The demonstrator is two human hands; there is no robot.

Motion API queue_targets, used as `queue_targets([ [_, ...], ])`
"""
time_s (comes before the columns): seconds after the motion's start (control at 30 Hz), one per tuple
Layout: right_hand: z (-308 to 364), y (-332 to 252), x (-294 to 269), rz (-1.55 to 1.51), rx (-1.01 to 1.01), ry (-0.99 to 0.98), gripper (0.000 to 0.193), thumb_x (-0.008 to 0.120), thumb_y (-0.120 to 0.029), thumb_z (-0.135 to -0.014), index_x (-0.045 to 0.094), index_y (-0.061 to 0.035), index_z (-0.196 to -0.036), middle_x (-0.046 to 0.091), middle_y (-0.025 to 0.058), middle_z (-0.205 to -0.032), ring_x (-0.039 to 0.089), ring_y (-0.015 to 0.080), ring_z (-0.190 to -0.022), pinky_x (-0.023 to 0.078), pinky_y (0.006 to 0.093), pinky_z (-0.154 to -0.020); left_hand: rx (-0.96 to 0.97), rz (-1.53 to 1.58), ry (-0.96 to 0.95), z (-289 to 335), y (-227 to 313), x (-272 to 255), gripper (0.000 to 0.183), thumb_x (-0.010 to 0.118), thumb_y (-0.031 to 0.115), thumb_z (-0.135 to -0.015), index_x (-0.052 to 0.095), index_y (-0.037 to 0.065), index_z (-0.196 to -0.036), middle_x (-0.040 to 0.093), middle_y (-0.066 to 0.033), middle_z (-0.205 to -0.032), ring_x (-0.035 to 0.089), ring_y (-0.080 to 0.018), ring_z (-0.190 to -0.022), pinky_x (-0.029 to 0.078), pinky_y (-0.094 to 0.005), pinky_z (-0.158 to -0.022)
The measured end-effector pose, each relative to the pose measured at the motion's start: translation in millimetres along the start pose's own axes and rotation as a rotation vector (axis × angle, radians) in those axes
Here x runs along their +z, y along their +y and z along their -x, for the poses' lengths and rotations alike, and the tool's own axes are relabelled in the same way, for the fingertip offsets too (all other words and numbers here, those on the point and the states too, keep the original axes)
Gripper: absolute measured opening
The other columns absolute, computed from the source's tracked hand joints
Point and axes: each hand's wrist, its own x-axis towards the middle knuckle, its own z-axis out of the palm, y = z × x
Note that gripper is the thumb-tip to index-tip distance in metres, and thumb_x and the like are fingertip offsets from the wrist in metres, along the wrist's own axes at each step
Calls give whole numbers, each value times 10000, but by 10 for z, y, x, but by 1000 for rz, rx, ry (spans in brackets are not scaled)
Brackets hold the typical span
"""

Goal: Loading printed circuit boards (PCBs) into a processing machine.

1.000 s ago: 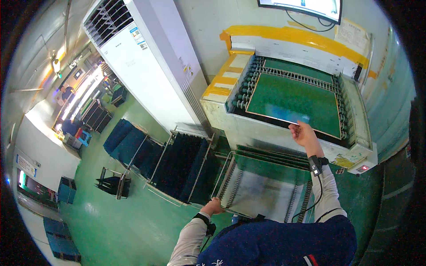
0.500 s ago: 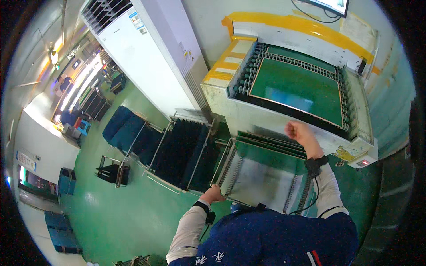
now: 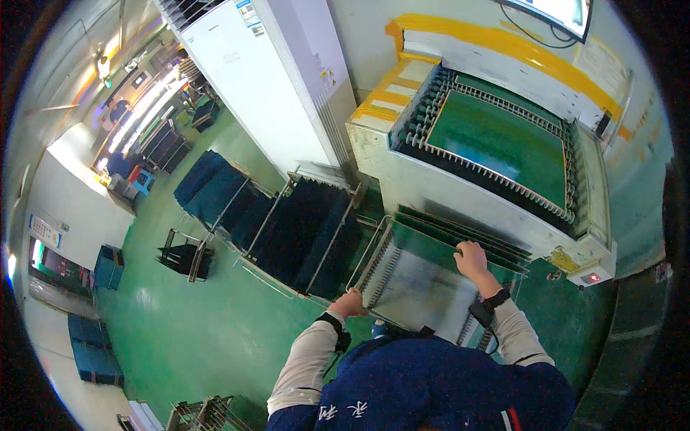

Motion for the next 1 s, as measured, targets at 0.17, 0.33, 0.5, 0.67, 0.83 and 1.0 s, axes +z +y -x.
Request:
queue_targets([
  [0.17, -59, 23, 103, 118, 154, -149, 201, 631, -214, -793, 618, -26, -864, 634, 180, -862, 609, 379, -834, 487, 475, -710, -70, 52, -46, 22, 37, -60, 933, 766, 489, -640, 387, -136, -1219, 445, -307, -1239, 528, -417, -1094, 472, -429, -905],
  [0.33, -41, 111, 203, 191, 190, -197, 194, 618, -230, -801, 598, -46, -856, 637, 175, -832, 617, 371, -834, 485, 481, -697, -47, 93, -43, 145, 152, -250, 949, 753, 499, -648, 373, -137, -1240, 435, -305, -1250, 522, -423, -1097, 466, -437, -913],
  [0.5, -73, 52, 192, 216, 218, -205, 201, 611, -243, -810, 599, -52, -869, 643, 161, -850, 623, 358, -846, 488, 475, -696, 40, -65, 19, -226, -160, 264, 957, 761, 493, -643, 369, -131, -1252, 430, -306, -1257, 517, -427, -1100, 462, -445, -918],
  [0.67, -43, 30, 193, 214, 239, -146, 210, 647, -247, -779, 588, -48, -805, 628, 164, -813, 610, 369, -811, 478, 474, -685, 65, -31, 9, -157, -109, 166, 946, 771, 479, -639, 374, -124, -1252, 438, -298, -1257, 518, -429, -1100, 465, -438, -918],
  [0.83, -11, 48, 221, 204, 202, -90, 206, 645, -241, -772, 587, -45, -803, 626, 164, -807, 611, 365, -809, 478, 472, -687, 23, 75, 18, 41, 36, -58, 954, 788, 448, -629, 367, -138, -1254, 440, -298, -1254, 522, -432, -1094, 469, -432, -917],
  [1.0, -13, 33, 235, 203, 201, -81, 207, 648, -240, -771, 590, -45, -805, 627, 162, -810, 614, 358, -811, 479, 468, -685, 1, 118, 14, 107, 46, -111, 940, 793, 431, -629, 372, -140, -1244, 437, -306, -1253, 521, -435, -1097, 470, -428, -916],
])
